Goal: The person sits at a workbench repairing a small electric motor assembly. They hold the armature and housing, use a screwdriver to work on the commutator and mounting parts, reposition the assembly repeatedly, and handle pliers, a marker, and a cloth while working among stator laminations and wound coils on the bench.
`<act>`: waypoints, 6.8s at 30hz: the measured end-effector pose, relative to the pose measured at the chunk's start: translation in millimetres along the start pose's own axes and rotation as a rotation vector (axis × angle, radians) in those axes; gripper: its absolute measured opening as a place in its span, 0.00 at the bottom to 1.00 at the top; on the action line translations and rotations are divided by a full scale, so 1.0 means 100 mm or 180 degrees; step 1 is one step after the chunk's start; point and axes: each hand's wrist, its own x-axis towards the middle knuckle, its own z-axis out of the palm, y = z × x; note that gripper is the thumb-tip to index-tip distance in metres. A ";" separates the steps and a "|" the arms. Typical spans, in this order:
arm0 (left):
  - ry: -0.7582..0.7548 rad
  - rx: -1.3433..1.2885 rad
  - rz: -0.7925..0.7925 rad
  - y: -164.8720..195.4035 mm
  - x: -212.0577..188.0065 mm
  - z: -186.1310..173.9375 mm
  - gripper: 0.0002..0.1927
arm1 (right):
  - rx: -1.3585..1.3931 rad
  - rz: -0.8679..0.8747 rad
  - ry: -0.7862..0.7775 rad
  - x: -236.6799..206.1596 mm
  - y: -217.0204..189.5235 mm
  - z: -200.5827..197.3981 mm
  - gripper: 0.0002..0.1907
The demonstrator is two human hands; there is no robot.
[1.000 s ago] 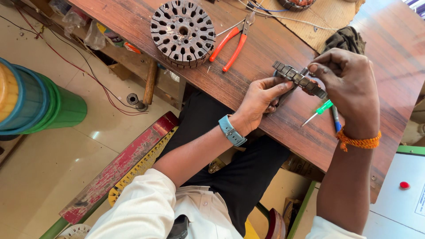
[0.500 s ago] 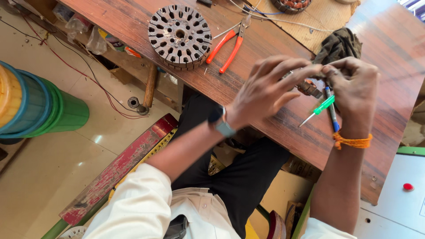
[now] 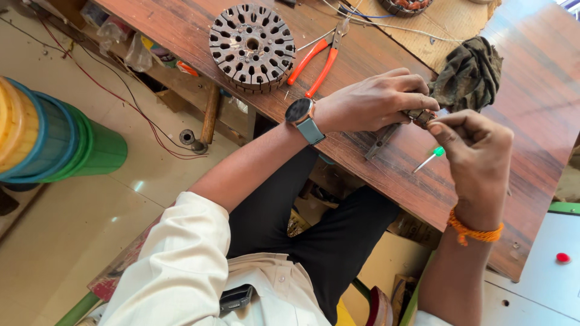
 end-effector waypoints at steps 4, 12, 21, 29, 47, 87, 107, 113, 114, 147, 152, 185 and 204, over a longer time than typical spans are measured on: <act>0.0117 -0.0288 -0.0004 -0.05 0.00 -0.01 0.27 | -0.1245 -0.0653 0.0146 -0.13 0.15 0.19 0.03; 0.0387 0.1361 0.1058 0.21 -0.16 -0.12 0.13 | -0.1158 -0.0703 0.0465 -0.42 0.24 0.49 0.05; 0.0570 0.0760 0.0212 0.41 -0.40 -0.05 0.10 | -0.1626 -0.0378 0.0236 -0.45 -0.35 0.16 0.04; 0.1391 -0.1454 -0.2152 0.64 -0.32 0.23 0.12 | -0.1023 -0.0638 -0.0010 0.22 -0.39 0.12 0.04; 0.1754 0.0017 -0.1684 0.71 -0.26 0.32 0.09 | -0.1069 -0.0122 0.0220 0.71 0.42 -0.14 0.03; -0.0076 0.1041 0.0236 0.31 0.00 -0.19 0.44 | -0.1466 -0.1335 0.0108 -0.50 0.21 0.32 0.02; -0.0061 0.1236 0.0256 0.58 -0.32 -0.02 0.11 | -0.1321 -0.0844 0.0241 -0.79 0.08 0.19 0.06; 0.0576 0.0464 -0.1064 0.80 -0.41 0.12 0.07 | -0.1627 -0.0843 0.0256 -0.60 -0.16 0.17 0.03; 0.0762 0.0210 -0.1156 0.81 -0.42 0.17 0.08 | -0.1738 -0.0899 0.0263 -0.52 -0.19 0.16 0.02; 0.1803 -0.2073 -0.2891 0.50 -0.27 0.66 0.11 | 0.0235 0.0101 -0.0204 0.60 0.33 -0.03 0.05; 0.1922 -0.1243 -0.2828 0.69 -0.22 0.62 0.10 | -0.0384 0.0026 0.0260 0.63 0.55 -0.19 0.04; -0.0118 0.1357 0.1138 0.40 0.01 -0.11 0.09 | -0.1232 -0.0860 0.0278 -0.63 0.30 0.43 0.04; 0.1520 -0.2000 -0.2392 0.65 -0.40 0.52 0.11 | -0.0674 -0.0824 0.0027 0.10 -0.45 0.20 0.01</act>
